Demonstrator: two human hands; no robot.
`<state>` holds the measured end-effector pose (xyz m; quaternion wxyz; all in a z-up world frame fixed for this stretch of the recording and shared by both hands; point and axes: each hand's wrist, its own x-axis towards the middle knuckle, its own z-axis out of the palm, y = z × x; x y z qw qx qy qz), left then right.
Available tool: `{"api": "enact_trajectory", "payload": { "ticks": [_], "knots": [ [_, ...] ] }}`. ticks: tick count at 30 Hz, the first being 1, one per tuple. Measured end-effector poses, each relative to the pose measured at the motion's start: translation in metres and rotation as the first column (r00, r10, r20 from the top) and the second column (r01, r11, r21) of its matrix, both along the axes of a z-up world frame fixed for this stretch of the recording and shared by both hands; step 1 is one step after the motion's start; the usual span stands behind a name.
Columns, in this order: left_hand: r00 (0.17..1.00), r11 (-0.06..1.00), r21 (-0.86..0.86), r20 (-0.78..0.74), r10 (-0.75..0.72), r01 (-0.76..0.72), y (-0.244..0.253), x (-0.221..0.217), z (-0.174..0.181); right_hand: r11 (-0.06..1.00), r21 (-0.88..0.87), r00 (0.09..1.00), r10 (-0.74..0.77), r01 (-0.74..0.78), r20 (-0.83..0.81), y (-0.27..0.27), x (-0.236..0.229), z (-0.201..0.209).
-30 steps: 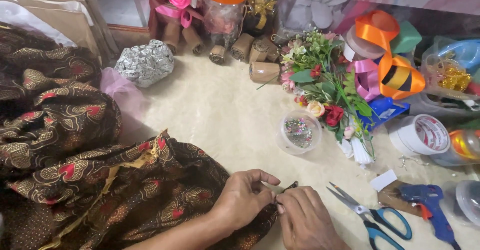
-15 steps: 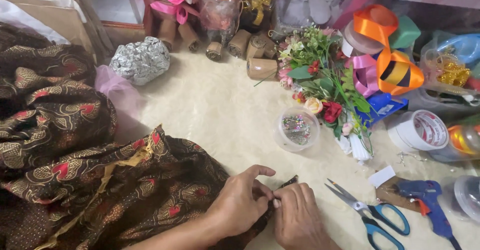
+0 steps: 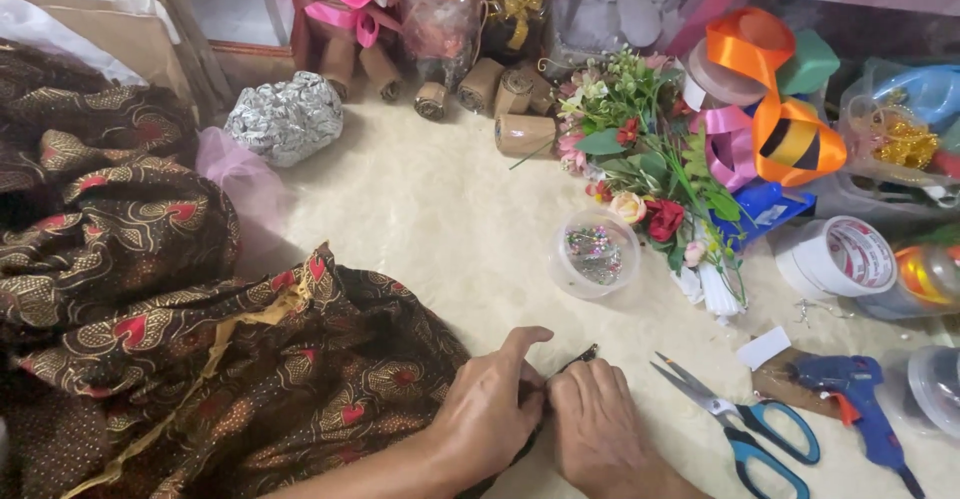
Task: Folding and pinning batik fabric to create a decorative bird shape as part of a handicraft project.
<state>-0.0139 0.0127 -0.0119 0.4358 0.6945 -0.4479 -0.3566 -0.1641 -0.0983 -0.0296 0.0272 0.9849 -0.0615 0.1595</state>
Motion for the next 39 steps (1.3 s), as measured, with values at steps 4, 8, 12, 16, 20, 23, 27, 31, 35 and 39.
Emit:
{"api": "enact_trajectory", "payload": {
  "ticks": [4, 8, 12, 16, 20, 23, 27, 31, 35, 39],
  "knots": [
    [0.999, 0.991, -0.129, 0.038, 0.025, -0.020, 0.000, -0.008, -0.012, 0.987, 0.145, 0.996, 0.075, -0.069, -0.041, -0.010, -0.002, 0.007],
    [0.999, 0.984, -0.177, 0.032, 0.031, -0.025, 0.001, -0.009, -0.009, 0.910, 0.386, 0.977, 0.198, -0.153, -0.078, -0.021, 0.002, 0.027],
    [0.999, 0.978, -0.207, -0.032, 0.022, -0.028, 0.002, -0.004, 0.002, 0.645, 0.758, 0.969, 0.235, -0.093, -0.082, -0.038, 0.002, 0.036],
    [0.999, 0.978, -0.207, -0.049, 0.008, -0.018, 0.002, 0.001, -0.008, 0.508, 0.860, 0.980, 0.191, -0.056, -0.049, -0.038, 0.004, 0.028],
    [1.000, 0.965, -0.263, 0.021, 0.015, -0.009, 0.001, 0.004, -0.019, 0.152, 0.981, 0.990, 0.048, 0.121, -0.129, -0.041, -0.003, 0.003],
    [0.998, 0.960, -0.278, 0.061, -0.019, 0.035, 0.003, 0.007, -0.019, -0.035, 0.982, 0.983, -0.003, 0.184, -0.184, -0.041, -0.005, 0.000],
    [0.992, 0.937, -0.340, 0.117, -0.044, 0.082, 0.005, 0.009, -0.023, -0.141, 0.965, 0.972, -0.040, 0.222, -0.230, -0.041, -0.005, 0.002],
    [0.985, 0.894, -0.434, 0.163, -0.048, 0.115, 0.007, 0.009, -0.013, -0.152, 0.967, 0.977, -0.038, 0.203, -0.211, -0.038, -0.002, 0.011],
    [0.960, 0.834, -0.537, 0.277, 0.035, 0.124, 0.004, 0.001, -0.022, -0.010, 0.985, 0.985, 0.003, 0.174, -0.174, -0.036, -0.003, 0.014],
    [0.873, 0.832, -0.530, 0.470, 0.129, 0.163, 0.000, -0.006, -0.026, 0.184, 0.966, 0.983, 0.010, 0.180, -0.185, -0.037, -0.002, 0.015]
  ]
}}
